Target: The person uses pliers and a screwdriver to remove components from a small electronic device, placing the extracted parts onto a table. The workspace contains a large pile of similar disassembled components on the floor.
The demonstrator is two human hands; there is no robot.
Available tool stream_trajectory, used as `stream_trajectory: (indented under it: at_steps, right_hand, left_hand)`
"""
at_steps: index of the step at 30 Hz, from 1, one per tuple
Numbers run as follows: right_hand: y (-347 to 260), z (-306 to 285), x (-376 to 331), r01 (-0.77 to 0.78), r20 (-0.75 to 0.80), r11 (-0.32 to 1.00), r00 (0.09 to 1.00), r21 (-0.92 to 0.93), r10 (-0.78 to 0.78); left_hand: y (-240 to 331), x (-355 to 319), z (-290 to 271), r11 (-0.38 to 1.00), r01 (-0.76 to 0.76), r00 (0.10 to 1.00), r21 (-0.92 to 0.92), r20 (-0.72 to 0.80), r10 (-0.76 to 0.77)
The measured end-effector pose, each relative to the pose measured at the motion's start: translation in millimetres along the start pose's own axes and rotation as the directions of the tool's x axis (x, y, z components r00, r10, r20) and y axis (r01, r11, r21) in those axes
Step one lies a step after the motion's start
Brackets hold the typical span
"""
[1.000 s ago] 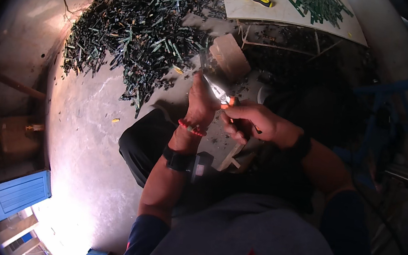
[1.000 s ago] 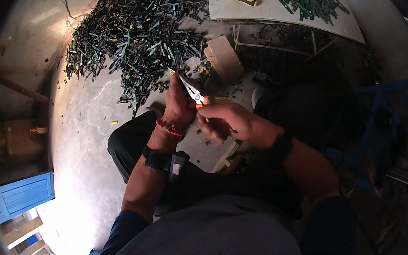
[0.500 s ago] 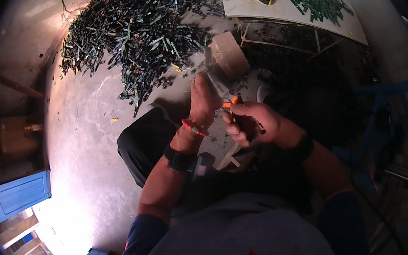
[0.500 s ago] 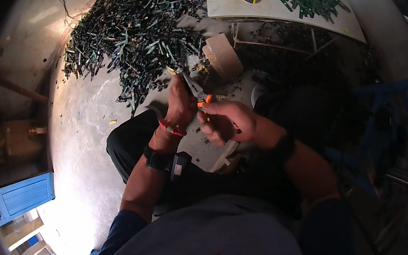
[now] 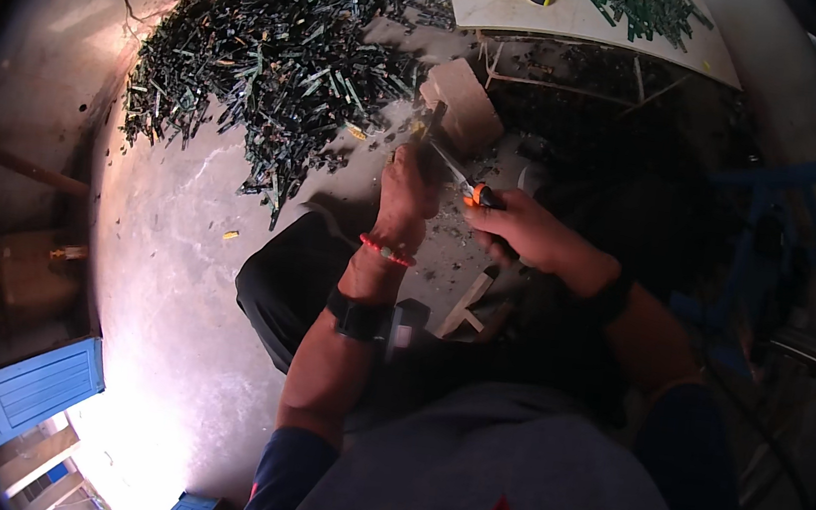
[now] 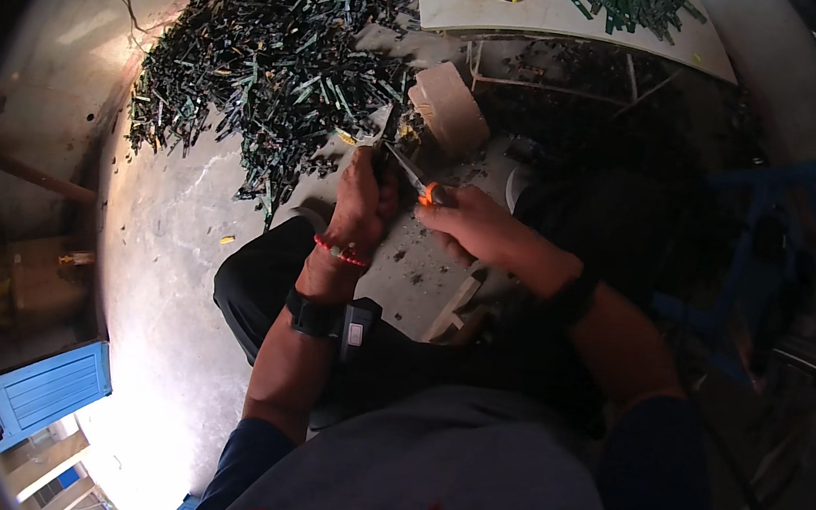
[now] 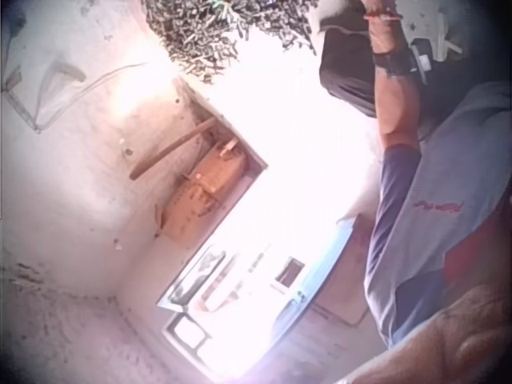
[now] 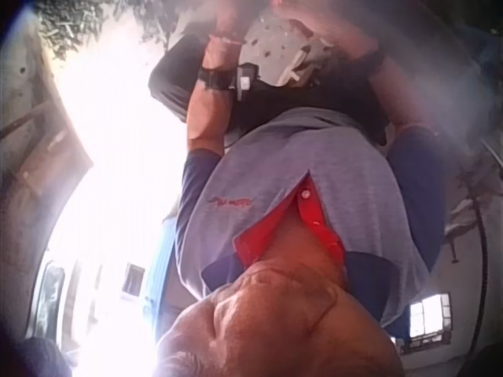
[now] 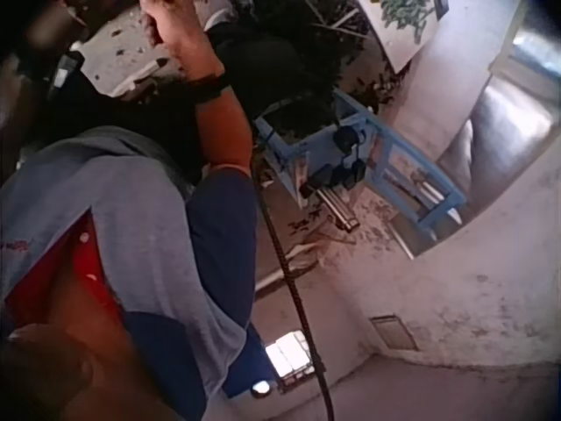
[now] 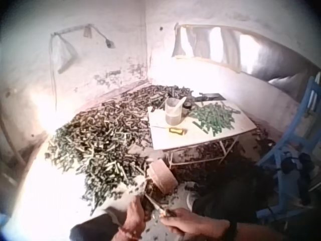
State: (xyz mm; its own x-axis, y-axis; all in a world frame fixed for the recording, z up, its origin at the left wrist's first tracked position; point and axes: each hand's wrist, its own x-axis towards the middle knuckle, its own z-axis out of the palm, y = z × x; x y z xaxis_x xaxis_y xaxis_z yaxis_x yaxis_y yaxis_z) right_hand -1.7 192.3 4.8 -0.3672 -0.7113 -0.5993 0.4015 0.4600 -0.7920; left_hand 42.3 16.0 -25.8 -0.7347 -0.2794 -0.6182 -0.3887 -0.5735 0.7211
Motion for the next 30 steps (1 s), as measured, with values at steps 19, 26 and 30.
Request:
stream_trajectory:
  at_steps: [19,26,30]
  right_hand:
    - [-13,17,1,-0.136,0.348,0.886,0.937,0.444,-0.03]
    - [-12,13,-2,-0.15,0.388,0.833,0.918,0.533,-0.083]
    - [-18,13,-9,-0.181,0.43,0.774,0.894,0.607,-0.128]
  left_hand:
    - [0,-6,0,0.998,-0.058,0.992,-0.029,-0.118,0.054]
    - [-1,-6,6,0.996,-0.086,0.992,0.029,-0.095,0.088]
    - [-6,-6,9,0.983,-0.175,0.984,0.058,-0.036,0.177]
